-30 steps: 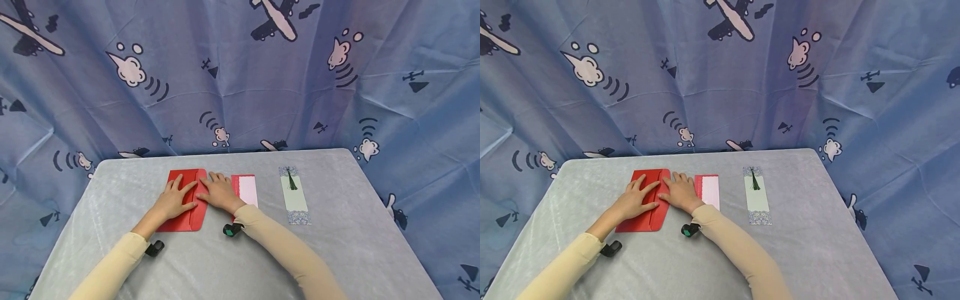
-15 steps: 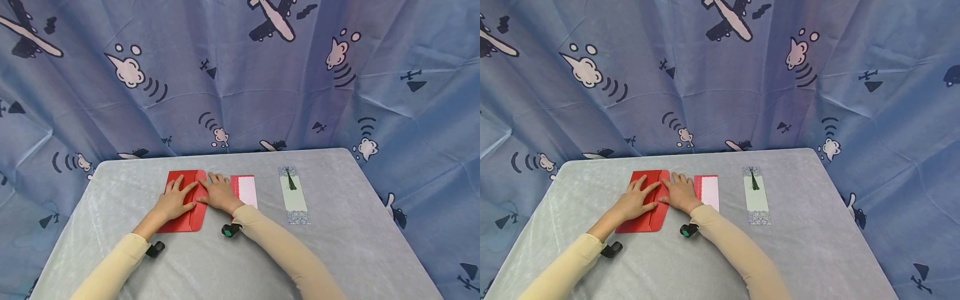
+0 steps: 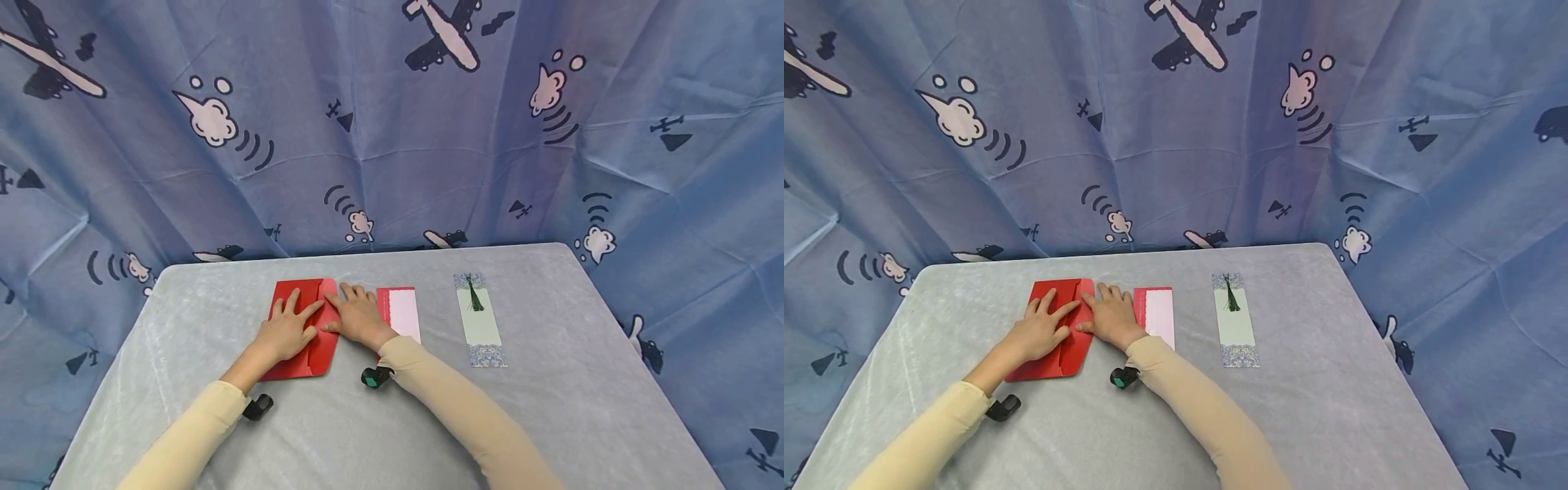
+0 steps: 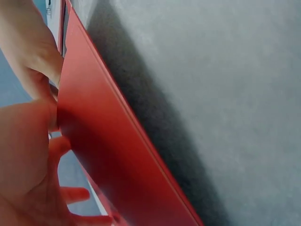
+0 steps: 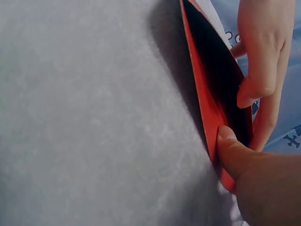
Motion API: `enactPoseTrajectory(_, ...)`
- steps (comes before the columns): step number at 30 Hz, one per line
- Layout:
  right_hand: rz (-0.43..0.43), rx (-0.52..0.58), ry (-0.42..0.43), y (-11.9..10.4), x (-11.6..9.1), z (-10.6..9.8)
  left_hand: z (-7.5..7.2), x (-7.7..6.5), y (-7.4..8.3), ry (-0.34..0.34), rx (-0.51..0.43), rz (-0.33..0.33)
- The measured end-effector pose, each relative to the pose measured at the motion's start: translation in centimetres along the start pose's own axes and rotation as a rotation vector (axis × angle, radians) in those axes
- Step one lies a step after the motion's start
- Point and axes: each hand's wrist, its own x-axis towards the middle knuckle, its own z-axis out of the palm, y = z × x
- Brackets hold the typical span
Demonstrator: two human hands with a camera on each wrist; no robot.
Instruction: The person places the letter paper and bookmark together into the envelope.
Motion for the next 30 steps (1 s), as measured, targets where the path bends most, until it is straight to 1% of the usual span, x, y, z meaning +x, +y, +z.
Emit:
enactPoseTrajectory(5,-0.001,0.0,0.004,0.03,0.04,0.27,-0.07,-0.24,0.37,0.012,0.028,-0.029)
enactPoseTrajectory(11,-0.006,-0.013,0.019,0.09,0.12,0.5,0.15,-0.33,0.37,0.078,0.044,-0.04)
enactPoseTrajectory(15,-0.005,-0.017,0.017,0.13,0.13,0.57,0.4,-0.29,0.34,0.107,0.045,-0.038)
enactPoseTrajectory(22,0.002,0.003,0.006,0.13,0.07,0.45,0.77,-0.31,0.07,0.146,0.014,-0.039)
enactPoseTrajectory(26,0.0,-0.01,0.018,0.1,-0.03,0.34,0.69,-0.44,0.09,0.168,0.0,-0.021)
enactPoseTrajectory(30,-0.002,-0.021,0.025,0.07,-0.02,0.32,0.56,-0.53,0.14,0.165,-0.014,-0.017)
